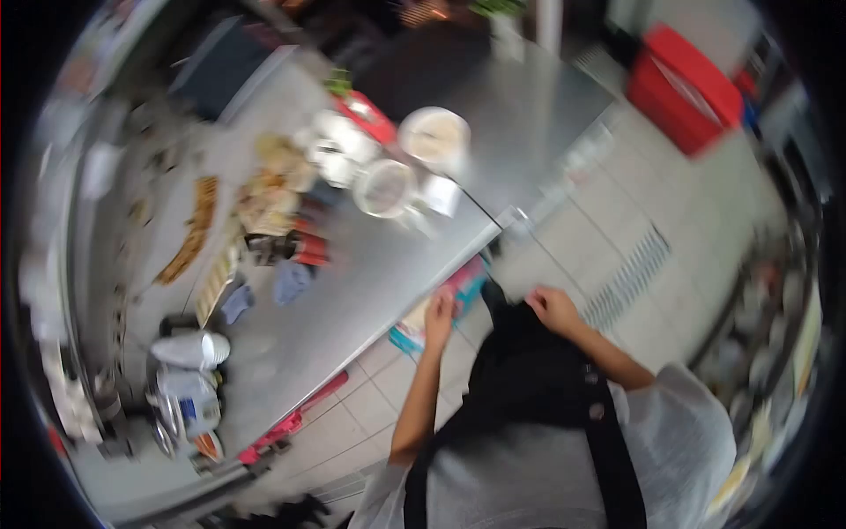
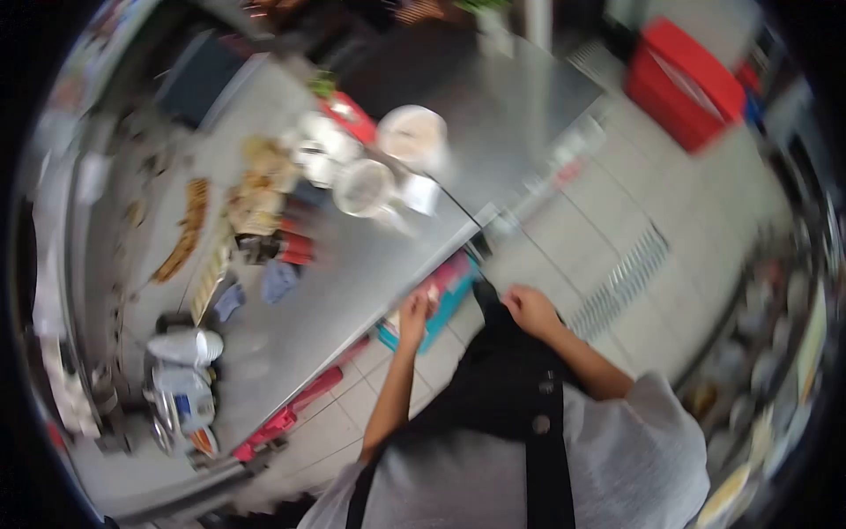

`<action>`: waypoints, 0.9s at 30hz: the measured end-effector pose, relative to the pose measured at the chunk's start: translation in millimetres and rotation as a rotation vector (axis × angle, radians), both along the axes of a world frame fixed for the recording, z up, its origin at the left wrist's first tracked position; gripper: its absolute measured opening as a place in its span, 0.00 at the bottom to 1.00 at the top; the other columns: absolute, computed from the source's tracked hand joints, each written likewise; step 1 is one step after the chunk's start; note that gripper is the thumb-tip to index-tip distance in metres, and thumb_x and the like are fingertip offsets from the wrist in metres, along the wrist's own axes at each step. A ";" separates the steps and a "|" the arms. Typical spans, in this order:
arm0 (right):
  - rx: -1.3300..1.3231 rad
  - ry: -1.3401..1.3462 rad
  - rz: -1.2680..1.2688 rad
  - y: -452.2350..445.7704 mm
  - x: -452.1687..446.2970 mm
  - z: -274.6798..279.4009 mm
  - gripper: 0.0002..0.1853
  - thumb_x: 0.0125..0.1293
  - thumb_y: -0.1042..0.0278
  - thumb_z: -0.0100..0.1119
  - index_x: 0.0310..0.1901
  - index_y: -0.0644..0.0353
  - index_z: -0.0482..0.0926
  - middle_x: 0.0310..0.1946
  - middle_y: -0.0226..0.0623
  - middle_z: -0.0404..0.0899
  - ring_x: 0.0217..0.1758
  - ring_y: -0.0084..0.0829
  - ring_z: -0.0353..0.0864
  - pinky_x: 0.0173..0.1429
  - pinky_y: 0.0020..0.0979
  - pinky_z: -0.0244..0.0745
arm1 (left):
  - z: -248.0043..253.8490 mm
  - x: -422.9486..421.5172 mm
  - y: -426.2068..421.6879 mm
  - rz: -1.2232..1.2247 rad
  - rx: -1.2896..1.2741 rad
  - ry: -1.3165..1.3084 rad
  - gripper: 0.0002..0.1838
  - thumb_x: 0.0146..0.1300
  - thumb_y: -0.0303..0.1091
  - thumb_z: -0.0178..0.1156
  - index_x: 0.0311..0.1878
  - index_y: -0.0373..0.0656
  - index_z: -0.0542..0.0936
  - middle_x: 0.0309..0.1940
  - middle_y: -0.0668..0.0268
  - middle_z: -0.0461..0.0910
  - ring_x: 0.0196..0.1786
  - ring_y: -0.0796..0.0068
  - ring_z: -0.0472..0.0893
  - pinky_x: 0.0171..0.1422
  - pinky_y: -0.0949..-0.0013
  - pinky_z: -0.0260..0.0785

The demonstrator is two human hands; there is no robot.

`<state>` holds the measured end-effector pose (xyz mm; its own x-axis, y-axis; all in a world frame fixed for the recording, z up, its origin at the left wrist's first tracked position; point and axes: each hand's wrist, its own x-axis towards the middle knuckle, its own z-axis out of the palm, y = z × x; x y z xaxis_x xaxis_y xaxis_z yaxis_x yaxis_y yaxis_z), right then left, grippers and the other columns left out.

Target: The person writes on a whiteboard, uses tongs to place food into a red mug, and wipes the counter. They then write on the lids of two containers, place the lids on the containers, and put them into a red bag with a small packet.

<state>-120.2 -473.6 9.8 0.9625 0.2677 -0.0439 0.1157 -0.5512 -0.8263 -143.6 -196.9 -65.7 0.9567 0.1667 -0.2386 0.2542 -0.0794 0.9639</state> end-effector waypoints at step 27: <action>-0.086 0.685 -0.732 -236.7 -157.9 -202.4 0.06 0.55 0.68 0.57 0.30 0.58 0.71 0.25 0.38 0.73 0.27 0.41 0.76 0.31 0.38 0.70 | -248.1 304.5 -330.0 -0.422 1.285 0.312 0.37 0.62 0.52 0.48 0.65 0.33 0.55 0.64 0.41 0.55 0.67 0.46 0.55 0.69 0.52 0.47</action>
<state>-278.1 -710.3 -192.6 0.6491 -0.4096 -0.6410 -0.7606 -0.3575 -0.5419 160.8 -526.9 -313.8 0.9251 0.1449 -0.3510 0.1787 -0.9817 0.0657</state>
